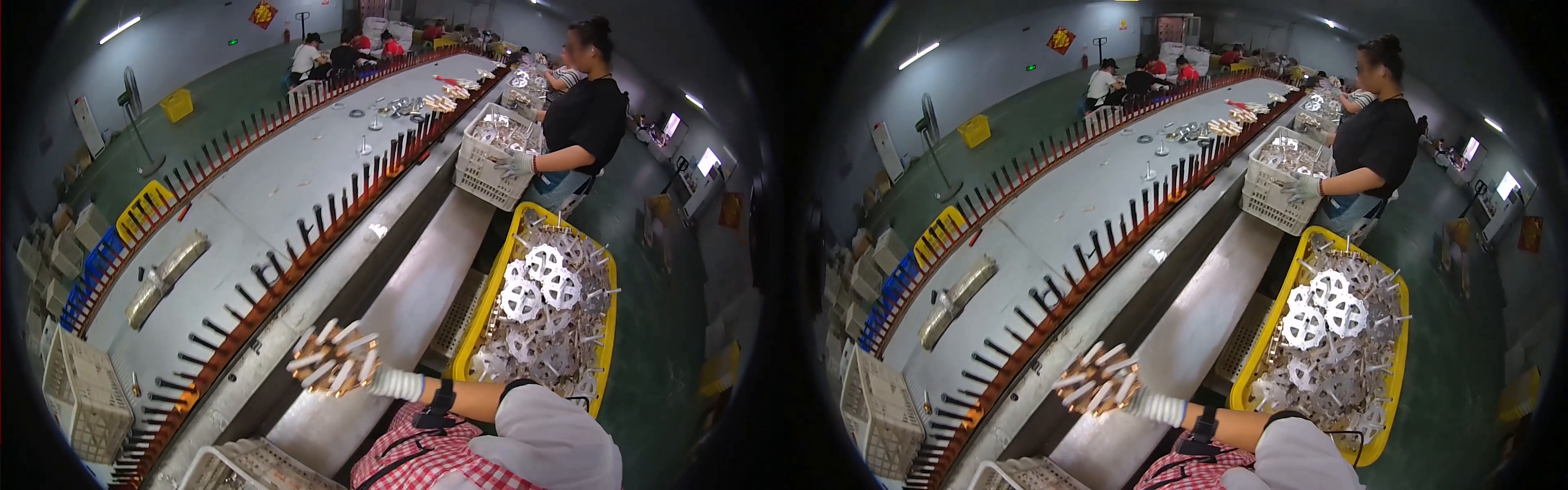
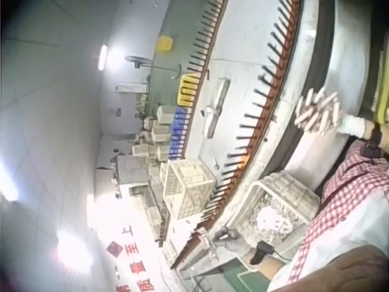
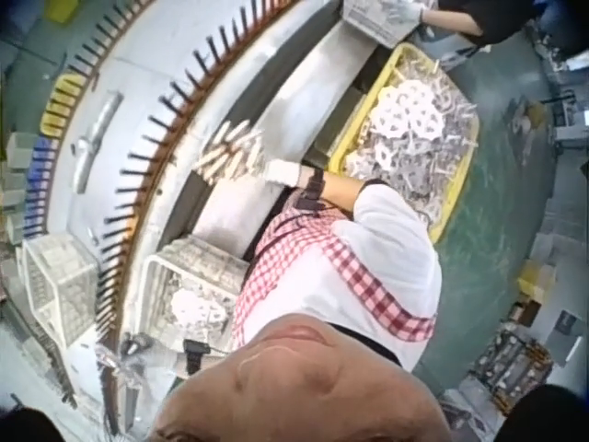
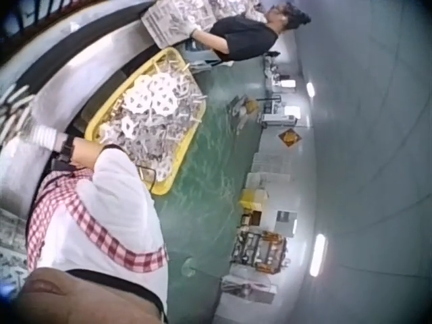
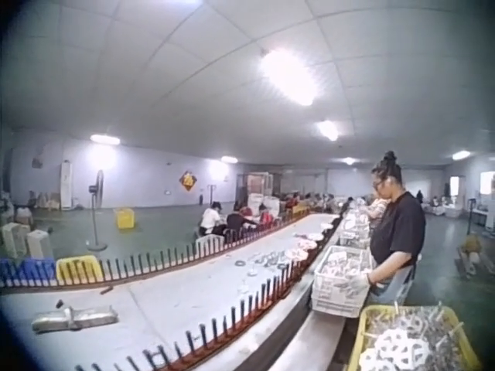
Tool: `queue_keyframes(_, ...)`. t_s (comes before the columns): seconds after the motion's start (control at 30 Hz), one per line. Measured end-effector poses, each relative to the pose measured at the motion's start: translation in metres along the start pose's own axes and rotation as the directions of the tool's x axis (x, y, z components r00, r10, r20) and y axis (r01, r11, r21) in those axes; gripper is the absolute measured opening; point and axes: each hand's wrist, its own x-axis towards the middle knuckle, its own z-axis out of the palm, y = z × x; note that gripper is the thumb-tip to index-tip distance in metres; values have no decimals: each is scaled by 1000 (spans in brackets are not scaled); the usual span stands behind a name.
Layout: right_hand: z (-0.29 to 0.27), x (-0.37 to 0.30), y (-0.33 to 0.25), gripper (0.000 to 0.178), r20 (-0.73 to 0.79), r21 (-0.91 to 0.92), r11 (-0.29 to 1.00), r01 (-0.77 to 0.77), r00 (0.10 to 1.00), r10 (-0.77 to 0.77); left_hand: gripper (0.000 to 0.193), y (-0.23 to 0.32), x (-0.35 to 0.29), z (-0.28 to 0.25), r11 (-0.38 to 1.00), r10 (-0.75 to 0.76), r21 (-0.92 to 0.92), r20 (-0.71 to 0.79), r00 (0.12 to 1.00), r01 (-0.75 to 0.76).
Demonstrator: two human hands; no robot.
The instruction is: Placing gear-shaped parts onto a rotating assembly line track.
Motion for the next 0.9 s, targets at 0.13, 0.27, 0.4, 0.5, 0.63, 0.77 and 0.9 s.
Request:
queue_keyframes(0.13, -61, -10, -18, 46, -225, -110, 980, 165, 957, -186, 35, 13, -20, 87, 974, 32, 205, 292, 956, -95)
queue_keyframes(0.27, -124, 54, -59, 47, -447, -245, 919, 308, 805, -389, 44, -7, -49, 185, 931, -201, -128, 604, 771, 343)
queue_keyframes(0.4, -163, 20, -56, 49, -622, -365, 867, 340, 603, -499, 47, 36, -83, 235, 933, -296, 9, 584, 755, 359)
queue_keyframes(0.5, -180, 28, -93, 55, -498, -700, 706, 109, 635, -591, 41, 34, -91, 254, 915, -396, 141, 504, 768, 379)
queue_keyframes(0.63, -191, 41, -98, 51, -542, -463, 861, 211, 701, -464, 36, 12, -97, 272, 924, -377, 207, 632, 677, 321)
queue_keyframes(0.77, -229, 61, -69, 57, -503, -789, 613, -46, 620, -602, 37, -46, -86, 278, 883, -442, 239, 710, 548, 403)
queue_keyframes(0.9, -293, 105, -63, 45, -656, -262, 951, 162, 693, -299, 40, -59, -90, 305, 847, -451, 199, 759, 468, 493)
